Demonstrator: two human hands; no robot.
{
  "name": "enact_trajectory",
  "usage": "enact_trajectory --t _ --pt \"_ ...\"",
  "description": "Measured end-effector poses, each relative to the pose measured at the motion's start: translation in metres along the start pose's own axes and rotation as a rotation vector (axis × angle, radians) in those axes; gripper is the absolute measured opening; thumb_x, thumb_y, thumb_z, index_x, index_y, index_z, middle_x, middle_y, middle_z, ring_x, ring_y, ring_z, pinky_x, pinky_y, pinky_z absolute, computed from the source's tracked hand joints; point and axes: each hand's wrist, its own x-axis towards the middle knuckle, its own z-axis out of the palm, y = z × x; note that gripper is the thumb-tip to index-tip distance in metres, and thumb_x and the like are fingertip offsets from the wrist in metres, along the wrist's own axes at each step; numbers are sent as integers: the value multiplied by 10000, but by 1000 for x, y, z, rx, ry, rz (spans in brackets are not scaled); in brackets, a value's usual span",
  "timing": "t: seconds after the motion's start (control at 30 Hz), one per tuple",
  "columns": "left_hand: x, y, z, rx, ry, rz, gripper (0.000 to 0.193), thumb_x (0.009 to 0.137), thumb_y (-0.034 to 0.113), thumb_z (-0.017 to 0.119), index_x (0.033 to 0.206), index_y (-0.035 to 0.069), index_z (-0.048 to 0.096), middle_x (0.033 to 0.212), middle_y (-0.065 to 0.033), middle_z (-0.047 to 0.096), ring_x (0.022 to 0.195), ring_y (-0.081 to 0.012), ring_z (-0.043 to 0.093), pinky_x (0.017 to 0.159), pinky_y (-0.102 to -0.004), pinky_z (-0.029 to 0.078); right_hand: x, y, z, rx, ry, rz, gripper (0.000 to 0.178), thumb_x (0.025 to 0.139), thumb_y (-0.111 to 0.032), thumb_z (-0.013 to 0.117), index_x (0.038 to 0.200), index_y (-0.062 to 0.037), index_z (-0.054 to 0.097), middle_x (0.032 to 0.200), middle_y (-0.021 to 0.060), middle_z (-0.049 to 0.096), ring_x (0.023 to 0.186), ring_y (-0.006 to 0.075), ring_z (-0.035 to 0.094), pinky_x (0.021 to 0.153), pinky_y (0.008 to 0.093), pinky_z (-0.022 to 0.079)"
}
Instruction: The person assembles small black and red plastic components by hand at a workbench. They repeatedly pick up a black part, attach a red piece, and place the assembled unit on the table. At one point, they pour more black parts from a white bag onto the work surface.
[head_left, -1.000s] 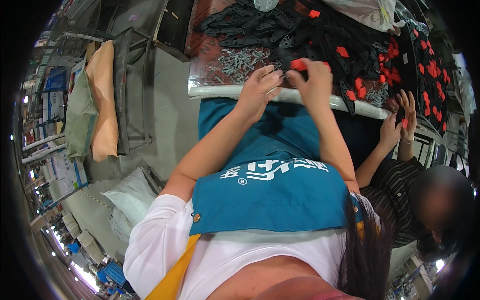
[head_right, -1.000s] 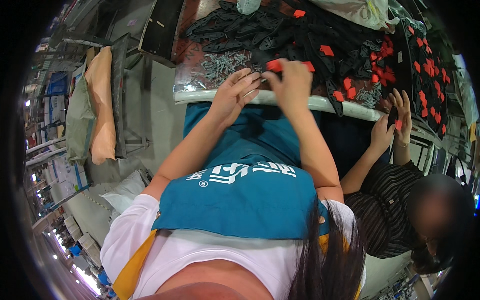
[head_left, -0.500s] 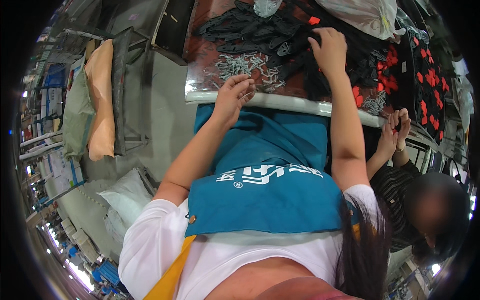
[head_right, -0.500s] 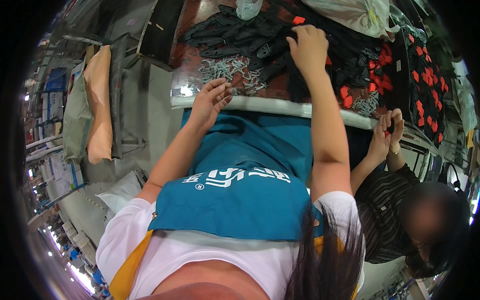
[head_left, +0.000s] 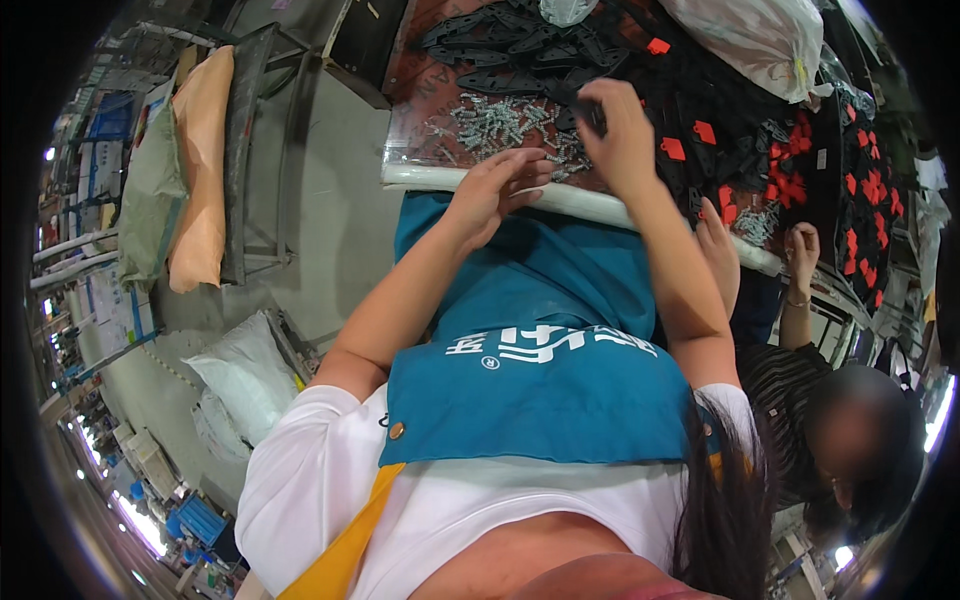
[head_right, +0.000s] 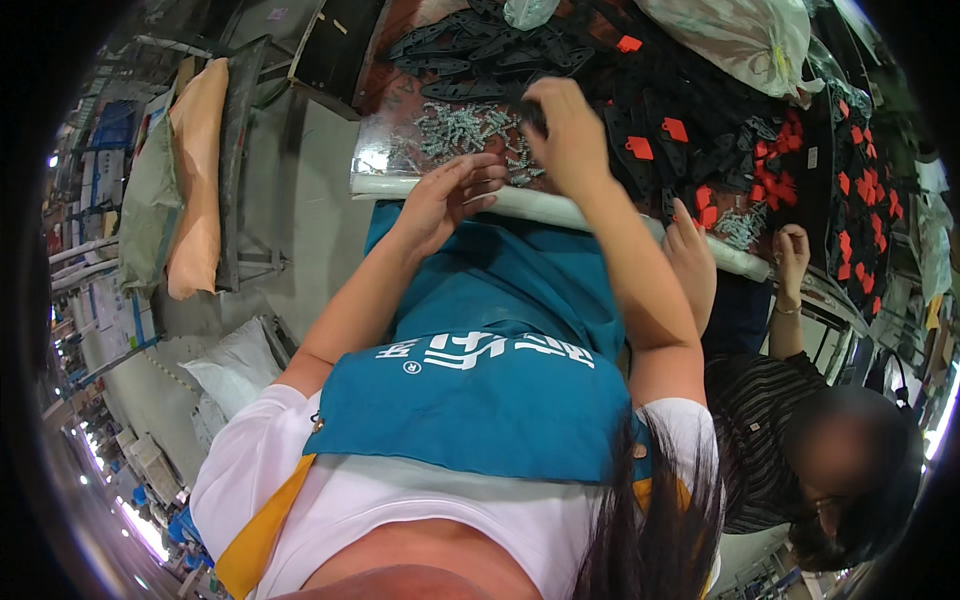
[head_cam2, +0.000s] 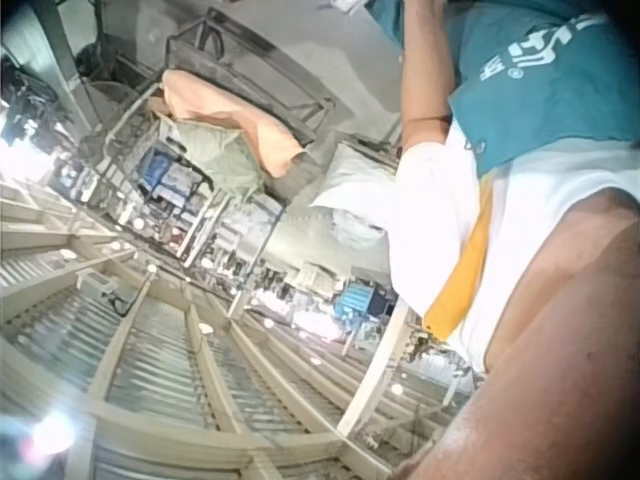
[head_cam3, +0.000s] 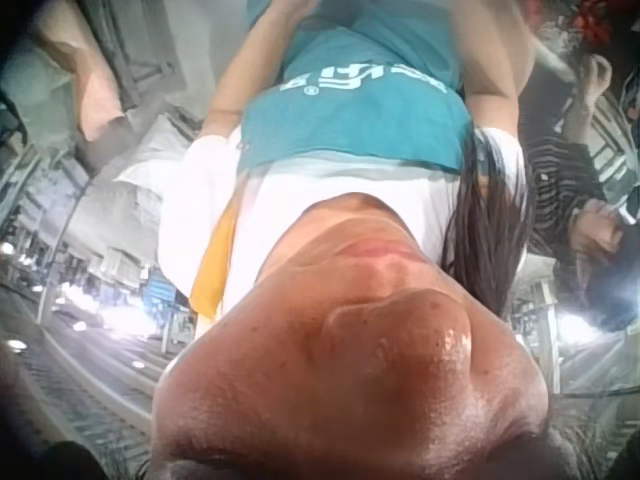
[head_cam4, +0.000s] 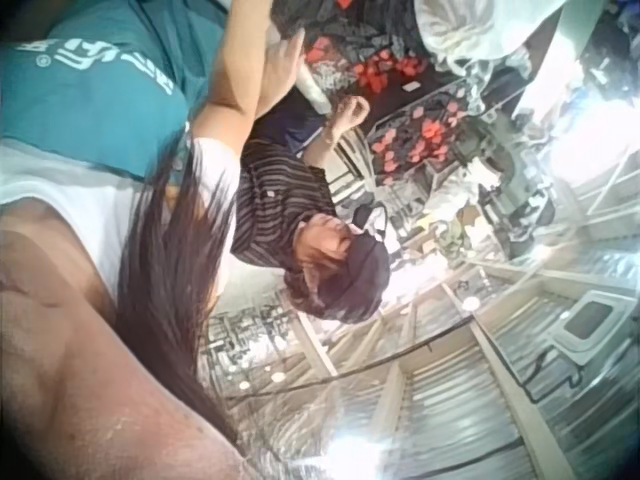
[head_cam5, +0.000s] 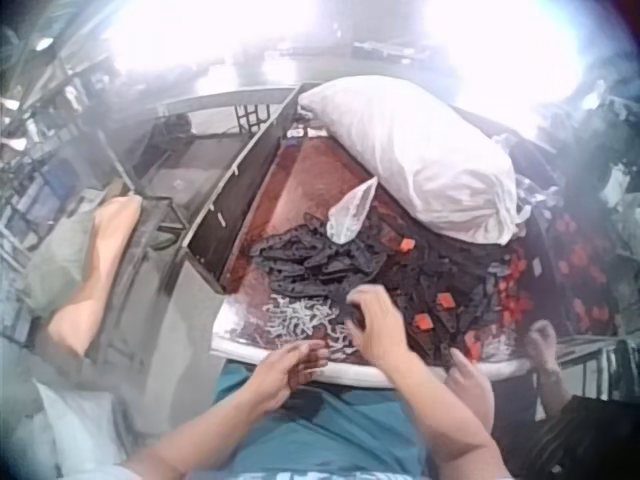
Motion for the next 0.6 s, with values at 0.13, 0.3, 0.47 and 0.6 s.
enact_trajectory --t 0.13,0.3,0.47,0.6 --pt "3 -4 9 -210 -110 48 269 970 293 502 1177 122 519 1062 2 592 994 -133 560 824 -318 485 -37 -45 23 274 94 5 391 630 -26 753 956 -52 538 978 130 557 939 340 555 786 396 475" --pt "5 2 -19 -218 226 208 163 922 125 573 1072 113 511 1034 -27 600 925 -162 592 796 -305 510 -42 -33 25 125 -89 122 381 663 -112 769 987 -44 582 944 106 593 911 316 558 812 383 458" --pt "-7 11 -36 -64 230 367 205 900 -14 538 1058 114 515 1054 -57 588 984 -217 603 820 -323 536 -40 -2 29 -2 -219 255 148 764 -78 660 909 -59 635 871 102 628 853 297 578 756 383 468" --pt "-14 10 -38 -28 194 428 203 895 -39 540 1039 104 528 1095 -91 588 989 -246 630 826 -333 544 -40 -2 38 -224 -428 72 118 746 -94 664 861 -75 642 808 100 598 829 304 548 751 395 458"
